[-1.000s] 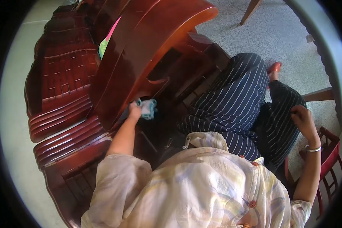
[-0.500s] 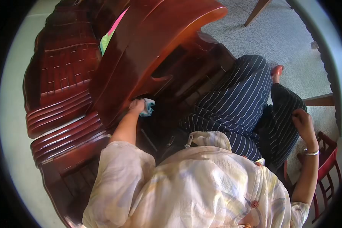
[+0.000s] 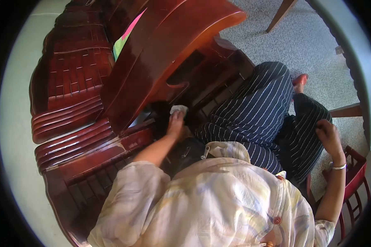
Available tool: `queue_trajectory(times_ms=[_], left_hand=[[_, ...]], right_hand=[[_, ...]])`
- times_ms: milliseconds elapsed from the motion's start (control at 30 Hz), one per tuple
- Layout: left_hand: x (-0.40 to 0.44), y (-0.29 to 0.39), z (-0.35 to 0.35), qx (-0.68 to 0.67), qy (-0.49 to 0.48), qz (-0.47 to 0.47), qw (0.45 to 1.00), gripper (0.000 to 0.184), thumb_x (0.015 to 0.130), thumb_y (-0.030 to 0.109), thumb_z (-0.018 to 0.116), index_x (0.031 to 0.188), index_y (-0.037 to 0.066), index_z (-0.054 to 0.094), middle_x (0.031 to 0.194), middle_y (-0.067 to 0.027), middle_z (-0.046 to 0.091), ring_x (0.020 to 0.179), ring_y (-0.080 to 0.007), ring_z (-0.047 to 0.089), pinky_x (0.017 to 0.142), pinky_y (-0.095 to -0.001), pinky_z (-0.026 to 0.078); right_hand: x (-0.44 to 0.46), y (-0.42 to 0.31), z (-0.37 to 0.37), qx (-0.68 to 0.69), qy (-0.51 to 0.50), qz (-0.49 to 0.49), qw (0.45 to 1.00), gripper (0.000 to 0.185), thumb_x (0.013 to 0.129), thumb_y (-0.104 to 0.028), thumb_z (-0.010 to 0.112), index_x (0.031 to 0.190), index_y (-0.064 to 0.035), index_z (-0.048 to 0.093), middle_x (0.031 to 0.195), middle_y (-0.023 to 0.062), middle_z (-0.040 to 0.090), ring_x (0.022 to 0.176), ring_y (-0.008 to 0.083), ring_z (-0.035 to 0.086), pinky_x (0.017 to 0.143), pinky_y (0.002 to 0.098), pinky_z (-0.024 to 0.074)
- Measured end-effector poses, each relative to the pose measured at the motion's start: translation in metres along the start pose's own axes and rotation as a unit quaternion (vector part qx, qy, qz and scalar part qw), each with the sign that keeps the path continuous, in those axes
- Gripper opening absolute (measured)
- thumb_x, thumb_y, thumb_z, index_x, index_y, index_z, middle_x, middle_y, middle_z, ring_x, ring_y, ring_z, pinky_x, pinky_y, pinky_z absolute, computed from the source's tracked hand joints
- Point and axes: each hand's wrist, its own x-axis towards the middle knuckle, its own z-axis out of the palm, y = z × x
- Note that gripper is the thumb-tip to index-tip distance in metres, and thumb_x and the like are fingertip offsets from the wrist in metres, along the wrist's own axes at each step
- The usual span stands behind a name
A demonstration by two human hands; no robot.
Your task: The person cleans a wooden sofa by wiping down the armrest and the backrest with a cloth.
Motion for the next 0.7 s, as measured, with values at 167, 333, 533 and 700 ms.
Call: queue_trajectory(times_ms=[167, 333, 533, 700], left_hand=[[0.011, -0.039, -0.068, 0.106, -0.006, -0.093, 0.99, 0.031, 0.066, 0.005, 0.051, 0.095, 0.006, 0.06, 0.1, -0.0148, 0.054, 0.094, -0.0312, 0.05, 0.083, -0.0386, 0.04], [0.025, -0.064, -0.072, 0.241, -0.222, -0.305, 0.894, 0.023, 0.077, 0.014, 0.05, 0.096, 0.007, 0.062, 0.108, -0.0143, 0.055, 0.107, -0.0246, 0.049, 0.09, -0.0337, 0.038], [0.041, -0.041, -0.049, 0.236, -0.124, -0.262, 0.927, 0.022, 0.074, 0.006, 0.05, 0.091, 0.006, 0.063, 0.103, -0.0138, 0.058, 0.101, -0.0258, 0.053, 0.089, -0.0342, 0.038], [0.053, -0.011, -0.028, 0.076, -0.022, -0.247, 0.966, 0.031, 0.07, 0.01, 0.057, 0.098, -0.004, 0.055, 0.117, -0.0237, 0.043, 0.113, -0.0316, 0.038, 0.094, -0.0369, 0.033]], right_hand=[[0.001, 0.004, -0.001, 0.058, -0.03, 0.047, 0.997, 0.015, 0.07, -0.003, 0.056, 0.084, 0.0014, 0.054, 0.056, 0.0064, 0.045, 0.052, 0.0111, 0.042, 0.048, 0.0258, 0.0343], [0.001, -0.001, 0.0, 0.03, -0.016, 0.052, 0.998, 0.016, 0.07, -0.003, 0.057, 0.084, 0.0011, 0.054, 0.057, 0.0057, 0.045, 0.052, 0.01, 0.04, 0.048, 0.025, 0.0331], [0.004, -0.002, 0.001, 0.025, -0.029, 0.042, 0.998, 0.015, 0.069, -0.003, 0.056, 0.083, 0.0009, 0.053, 0.057, 0.0056, 0.044, 0.052, 0.0095, 0.039, 0.047, 0.026, 0.0322], [0.004, 0.001, -0.001, 0.019, -0.018, 0.006, 1.0, 0.015, 0.069, -0.002, 0.057, 0.083, 0.0012, 0.053, 0.056, 0.0065, 0.045, 0.051, 0.0108, 0.039, 0.047, 0.0263, 0.0328]])
